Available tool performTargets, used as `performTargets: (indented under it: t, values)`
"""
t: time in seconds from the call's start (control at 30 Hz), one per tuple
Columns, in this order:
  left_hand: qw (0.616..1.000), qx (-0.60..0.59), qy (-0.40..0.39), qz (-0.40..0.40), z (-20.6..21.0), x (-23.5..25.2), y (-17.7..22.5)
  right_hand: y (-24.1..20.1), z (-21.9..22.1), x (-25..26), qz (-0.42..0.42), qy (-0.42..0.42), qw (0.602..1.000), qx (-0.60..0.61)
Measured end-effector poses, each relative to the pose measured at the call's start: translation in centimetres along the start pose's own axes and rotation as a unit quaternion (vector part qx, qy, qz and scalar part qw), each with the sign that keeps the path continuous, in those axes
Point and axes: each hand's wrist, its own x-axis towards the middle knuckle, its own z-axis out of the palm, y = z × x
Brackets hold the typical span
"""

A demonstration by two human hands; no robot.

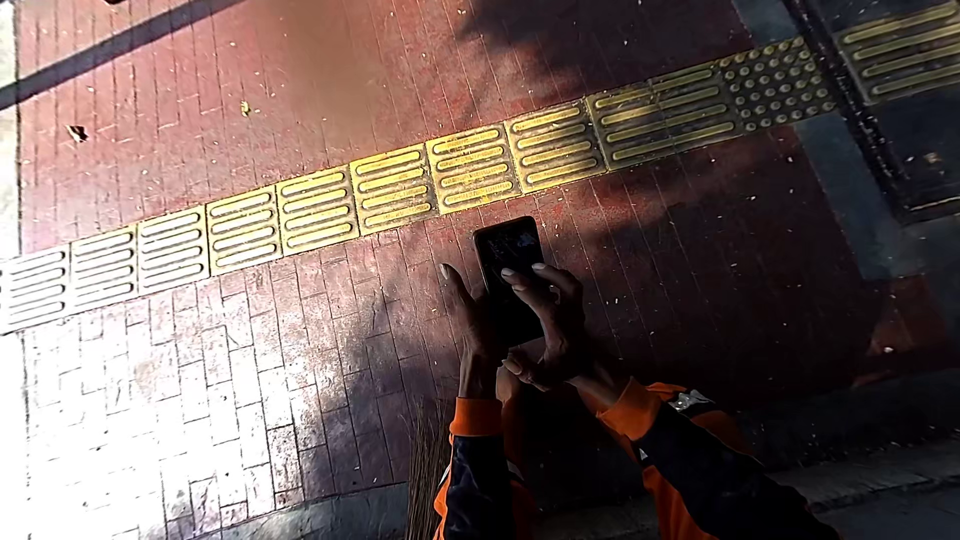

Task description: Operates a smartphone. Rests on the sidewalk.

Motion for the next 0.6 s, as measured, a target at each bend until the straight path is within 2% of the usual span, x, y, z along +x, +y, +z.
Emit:
performTargets:
  t: [0.23,0.47,0.6]
  values:
    - [1.0,-0.005,-0.019,0.01,-0.1,0.1,-0.2,0.2,0.2,0.2,-0.004,-0.042,0.999,-0.015]
    - [1.0,0.011,-0.001,-0.004,0.2,0.2,0.4,1.0,-0.5,0.5,0.046,0.047,0.998,-0.019]
    - [1.0,0.015,0.001,-0.003,0.1,0.4,0.4,1.3,-0.5,0.6,0.061,0.061,0.996,-0.025]
